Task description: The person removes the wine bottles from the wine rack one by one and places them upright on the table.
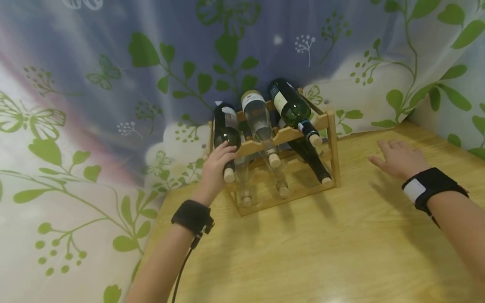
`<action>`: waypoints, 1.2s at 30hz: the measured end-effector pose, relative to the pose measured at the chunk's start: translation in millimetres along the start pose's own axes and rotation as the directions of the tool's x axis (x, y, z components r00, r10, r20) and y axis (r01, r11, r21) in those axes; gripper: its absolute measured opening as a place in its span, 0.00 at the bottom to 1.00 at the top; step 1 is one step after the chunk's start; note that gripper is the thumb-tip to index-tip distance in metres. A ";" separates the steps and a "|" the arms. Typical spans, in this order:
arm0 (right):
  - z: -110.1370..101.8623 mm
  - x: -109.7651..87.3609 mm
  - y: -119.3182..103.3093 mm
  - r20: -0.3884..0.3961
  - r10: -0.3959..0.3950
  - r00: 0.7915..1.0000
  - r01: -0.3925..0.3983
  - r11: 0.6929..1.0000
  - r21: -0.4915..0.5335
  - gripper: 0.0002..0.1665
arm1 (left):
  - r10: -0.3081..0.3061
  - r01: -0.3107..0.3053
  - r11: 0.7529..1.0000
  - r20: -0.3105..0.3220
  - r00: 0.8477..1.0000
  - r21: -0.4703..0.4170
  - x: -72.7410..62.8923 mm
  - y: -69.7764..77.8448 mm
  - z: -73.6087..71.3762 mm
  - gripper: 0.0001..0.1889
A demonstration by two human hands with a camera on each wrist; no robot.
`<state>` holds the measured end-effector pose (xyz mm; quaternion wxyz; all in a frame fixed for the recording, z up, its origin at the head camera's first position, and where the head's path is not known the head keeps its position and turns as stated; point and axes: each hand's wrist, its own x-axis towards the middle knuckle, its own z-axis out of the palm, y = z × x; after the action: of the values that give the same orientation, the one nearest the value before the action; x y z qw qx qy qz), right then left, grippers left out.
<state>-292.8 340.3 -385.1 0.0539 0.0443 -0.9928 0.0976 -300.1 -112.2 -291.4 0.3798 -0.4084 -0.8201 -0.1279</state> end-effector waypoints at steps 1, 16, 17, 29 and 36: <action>-0.4 0.1 -1.0 0.002 -0.005 1.000 0.005 1.000 0.005 0.52 | 0.005 -0.005 1.000 -0.015 1.000 -0.010 -0.4 -0.2 0.5 0.13; -34.7 -13.9 -27.5 -0.020 -0.090 0.996 0.091 0.936 0.341 0.45 | -0.023 -0.026 0.978 -0.232 0.972 -0.209 -21.7 52.9 -36.5 0.04; -36.8 -16.4 -31.8 -0.030 -0.096 0.995 0.100 0.933 0.346 0.45 | -0.017 -0.038 0.976 -0.247 0.969 -0.213 -24.5 59.1 -41.6 0.05; -63.5 -46.0 -85.2 -0.302 -0.131 0.944 0.252 0.878 0.407 0.37 | 0.204 -0.385 0.858 -0.462 0.863 -0.340 -32.4 124.3 -88.2 0.12; -78.5 -82.5 -144.1 -0.597 -0.366 0.714 0.586 0.779 0.222 0.42 | 0.023 -0.435 0.671 -0.569 0.822 -0.601 -52.4 142.7 -95.7 0.11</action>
<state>-189.2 221.5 -290.8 0.3351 0.2859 -0.8507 0.2868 -121.2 -101.6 -278.9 0.4115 -0.5760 -0.5123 -0.4863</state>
